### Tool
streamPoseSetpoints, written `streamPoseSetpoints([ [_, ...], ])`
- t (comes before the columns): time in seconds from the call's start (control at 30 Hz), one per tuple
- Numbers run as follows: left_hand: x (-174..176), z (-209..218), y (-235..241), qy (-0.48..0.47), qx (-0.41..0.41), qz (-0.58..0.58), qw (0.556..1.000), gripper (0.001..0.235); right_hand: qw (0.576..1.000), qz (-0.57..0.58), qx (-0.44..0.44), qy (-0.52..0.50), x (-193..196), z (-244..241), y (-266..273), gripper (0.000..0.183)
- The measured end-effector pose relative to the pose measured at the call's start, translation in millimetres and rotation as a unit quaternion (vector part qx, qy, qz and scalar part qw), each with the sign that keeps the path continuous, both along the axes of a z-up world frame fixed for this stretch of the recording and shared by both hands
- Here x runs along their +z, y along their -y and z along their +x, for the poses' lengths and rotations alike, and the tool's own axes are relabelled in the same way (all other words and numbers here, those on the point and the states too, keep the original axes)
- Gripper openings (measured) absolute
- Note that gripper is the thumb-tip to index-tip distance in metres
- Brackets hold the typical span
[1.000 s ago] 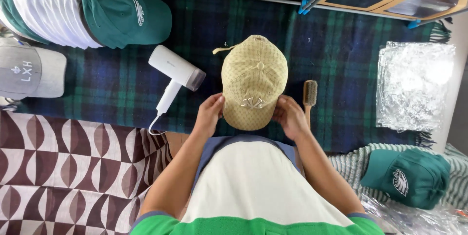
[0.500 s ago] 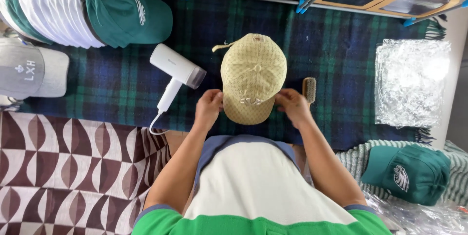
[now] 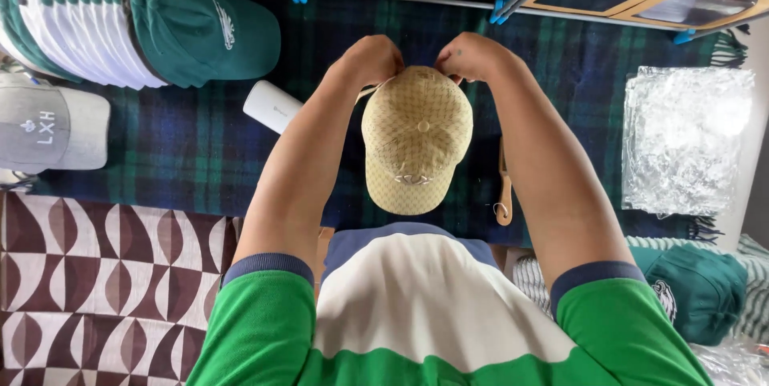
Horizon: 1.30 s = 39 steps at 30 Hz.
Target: The person cleans a beige woven hat by first brushing its surface with a wooden brush. They then use a white hairdryer to blow air onto the hat, moving it around to cover different areas. Finally, they brush the hat again with the wooden brush.
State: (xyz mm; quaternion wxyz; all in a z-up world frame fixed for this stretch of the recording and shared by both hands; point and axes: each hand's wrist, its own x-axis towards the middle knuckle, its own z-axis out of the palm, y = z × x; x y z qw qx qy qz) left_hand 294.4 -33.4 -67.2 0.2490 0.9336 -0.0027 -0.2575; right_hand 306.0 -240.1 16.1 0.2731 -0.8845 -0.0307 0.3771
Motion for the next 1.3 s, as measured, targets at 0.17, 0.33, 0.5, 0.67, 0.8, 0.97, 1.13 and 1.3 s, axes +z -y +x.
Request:
streamPoseSetpoints([
  [0.17,9,10,-8,-0.128,0.006,-0.062,0.99,0.018,0.997,-0.066,0.044,-0.024,-9,7,-15,0.021],
  [0.33,23,1,-9,-0.145,0.038,-0.106,0.983,0.017,0.998,-0.054,0.033,0.001,-39,4,-5,0.019],
  [0.5,6,-10,-13,-0.042,0.059,-0.112,0.991,0.02,0.997,0.025,-0.021,0.069,-52,-13,9,0.025],
  [0.67,49,-85,-21,0.188,0.146,-0.317,0.918,0.028,0.952,0.148,-0.177,0.201,-14,-77,22,0.035],
  [0.8,70,-104,-16,0.12,0.106,-0.415,0.896,0.04,0.936,0.254,-0.144,0.195,7,-117,9,0.053],
  [0.97,92,-92,-18,-0.054,0.155,-0.304,0.938,0.065,0.953,0.2,-0.188,0.127,19,-114,1,0.06],
  [1.13,78,-92,-19,-0.051,0.149,-0.293,0.943,0.067,0.959,0.179,-0.2,0.09,23,-113,1,0.059],
  [1.3,58,-90,-21,-0.041,0.139,-0.298,0.944,0.07,0.953,0.177,-0.223,0.102,23,-119,-2,0.058],
])
